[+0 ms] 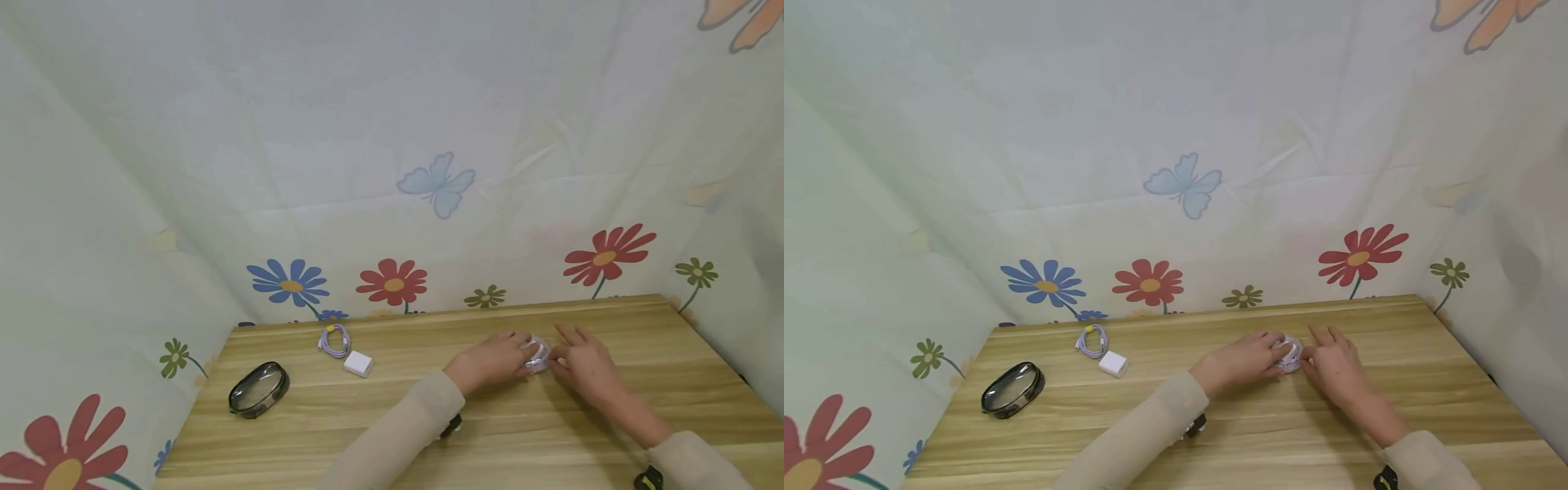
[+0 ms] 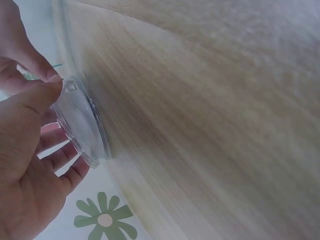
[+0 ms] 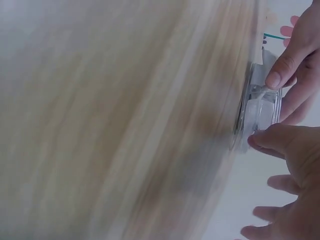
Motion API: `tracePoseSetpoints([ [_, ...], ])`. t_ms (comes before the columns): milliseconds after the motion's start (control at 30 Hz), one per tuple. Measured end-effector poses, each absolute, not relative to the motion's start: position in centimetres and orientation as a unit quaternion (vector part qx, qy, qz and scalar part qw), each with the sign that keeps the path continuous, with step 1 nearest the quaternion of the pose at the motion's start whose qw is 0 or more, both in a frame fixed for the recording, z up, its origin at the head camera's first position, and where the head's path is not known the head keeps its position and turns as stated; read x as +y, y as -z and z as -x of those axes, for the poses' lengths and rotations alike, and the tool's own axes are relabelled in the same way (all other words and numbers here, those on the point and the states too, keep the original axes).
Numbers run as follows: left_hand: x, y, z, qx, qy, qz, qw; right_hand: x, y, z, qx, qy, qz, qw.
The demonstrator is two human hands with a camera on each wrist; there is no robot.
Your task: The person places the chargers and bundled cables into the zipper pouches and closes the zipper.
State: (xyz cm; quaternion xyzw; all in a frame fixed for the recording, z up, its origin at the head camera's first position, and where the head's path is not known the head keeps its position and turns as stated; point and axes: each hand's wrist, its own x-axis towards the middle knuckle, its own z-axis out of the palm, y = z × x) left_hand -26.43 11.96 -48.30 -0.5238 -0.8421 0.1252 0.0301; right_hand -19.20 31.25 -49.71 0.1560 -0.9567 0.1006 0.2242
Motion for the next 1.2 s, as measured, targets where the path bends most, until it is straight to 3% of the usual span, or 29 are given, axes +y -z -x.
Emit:
tracePoseSetpoints([
  [233, 12.0, 48.1, 26.2, -0.849, -0.126, 0.512, 0.023, 31.6, 49.4, 18.8, -0.964, -0.103, -0.14, 0.199],
  [400, 12.1, 48.2, 26.1, -0.854, -0.12, 0.506, 0.01, 32.4, 49.7, 19.2, -0.962, -0.095, -0.132, 0.218],
  [767, 11.6, 47.5, 26.3, -0.819, -0.096, 0.566, -0.001, 33.7, 48.8, 19.6, -0.971, -0.101, -0.108, 0.187],
  [1200, 11.4, 46.8, 26.7, -0.78, -0.068, 0.622, -0.022, 33.9, 49.7, 20.6, -0.951, -0.105, -0.18, 0.23],
])
